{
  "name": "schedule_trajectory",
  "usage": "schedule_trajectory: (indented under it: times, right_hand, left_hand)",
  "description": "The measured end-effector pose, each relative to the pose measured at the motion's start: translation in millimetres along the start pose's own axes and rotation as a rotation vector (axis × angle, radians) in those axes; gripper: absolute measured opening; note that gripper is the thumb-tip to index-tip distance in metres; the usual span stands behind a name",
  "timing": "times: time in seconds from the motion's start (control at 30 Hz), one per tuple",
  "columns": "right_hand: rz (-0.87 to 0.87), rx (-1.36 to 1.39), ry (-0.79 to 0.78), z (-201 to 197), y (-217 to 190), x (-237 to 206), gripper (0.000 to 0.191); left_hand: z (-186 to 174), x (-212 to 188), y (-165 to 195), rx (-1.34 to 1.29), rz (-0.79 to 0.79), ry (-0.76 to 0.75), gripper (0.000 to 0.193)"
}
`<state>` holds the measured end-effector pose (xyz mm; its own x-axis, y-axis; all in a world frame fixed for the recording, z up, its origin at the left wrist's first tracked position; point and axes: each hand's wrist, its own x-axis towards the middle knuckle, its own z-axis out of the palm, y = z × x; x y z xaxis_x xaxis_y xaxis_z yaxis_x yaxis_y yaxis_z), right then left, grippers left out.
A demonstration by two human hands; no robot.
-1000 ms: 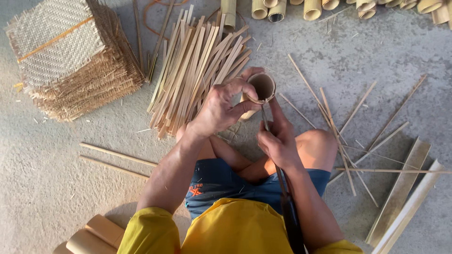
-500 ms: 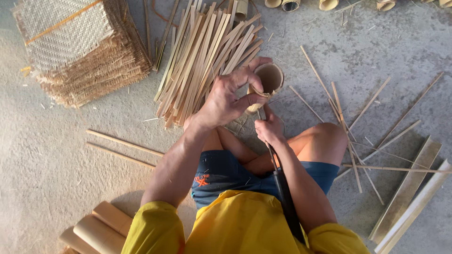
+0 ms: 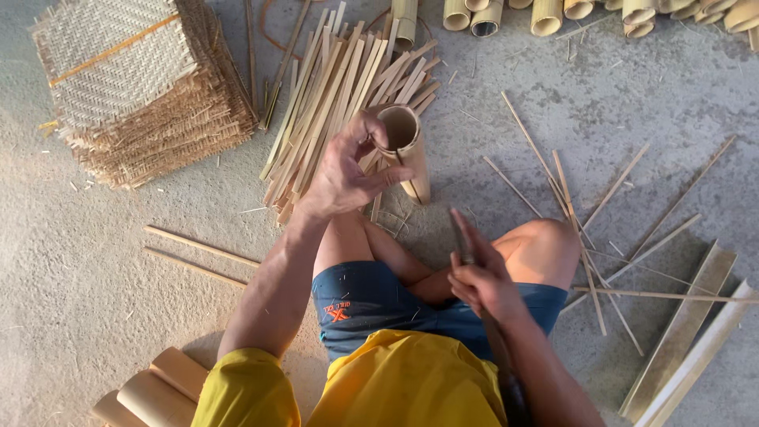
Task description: The person sits on the floor and splits bamboo poles into thin strips using a knife, then trims the nodes off the strips and places finished strips onto a growing pile beside them.
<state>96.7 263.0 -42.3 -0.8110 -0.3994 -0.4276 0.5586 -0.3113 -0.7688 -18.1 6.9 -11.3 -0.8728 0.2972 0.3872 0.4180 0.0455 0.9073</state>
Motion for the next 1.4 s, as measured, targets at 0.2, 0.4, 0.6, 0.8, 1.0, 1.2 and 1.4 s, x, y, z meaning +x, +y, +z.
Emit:
schedule_trajectory:
  times: [0.2,0.4,0.6,0.8,1.0,1.2,1.4]
  right_hand:
    - [-0.375,-0.036,-0.168,23,-61,-24,0.09]
    - [-0.406,-0.202,-0.09,49,-75,-5,0.095]
    - [-0.415,-0.318,-0.04,45,-70,1,0.096]
    - [-0.404,-0.201,-0.096,37,-65,-2,0.099]
    - [-0.398,-0.254,-0.037,27,-47,19,0.097]
    - [-0.381,-0.382,0.102,18,-36,35,0.094]
    - [-0.48,-0.469,0.122,13,-32,23,0.092]
  left_hand:
    - [25,-2,6,-0.08,0.104,-0.069,0.038]
    - [35,-3,15,0.057,0.075,-0.073,0.036]
    - [38,1,23,0.064,0.112,-0.062,0.03]
    - [37,4,24,0.024,0.086,-0.132,0.03]
    - [34,13,9,-0.048,0.113,-0.165,0.028]
    - [38,24,6,-0.058,0.139,-0.159,0.026]
    - [39,19,12,0.019,0.169,-0.17,0.03]
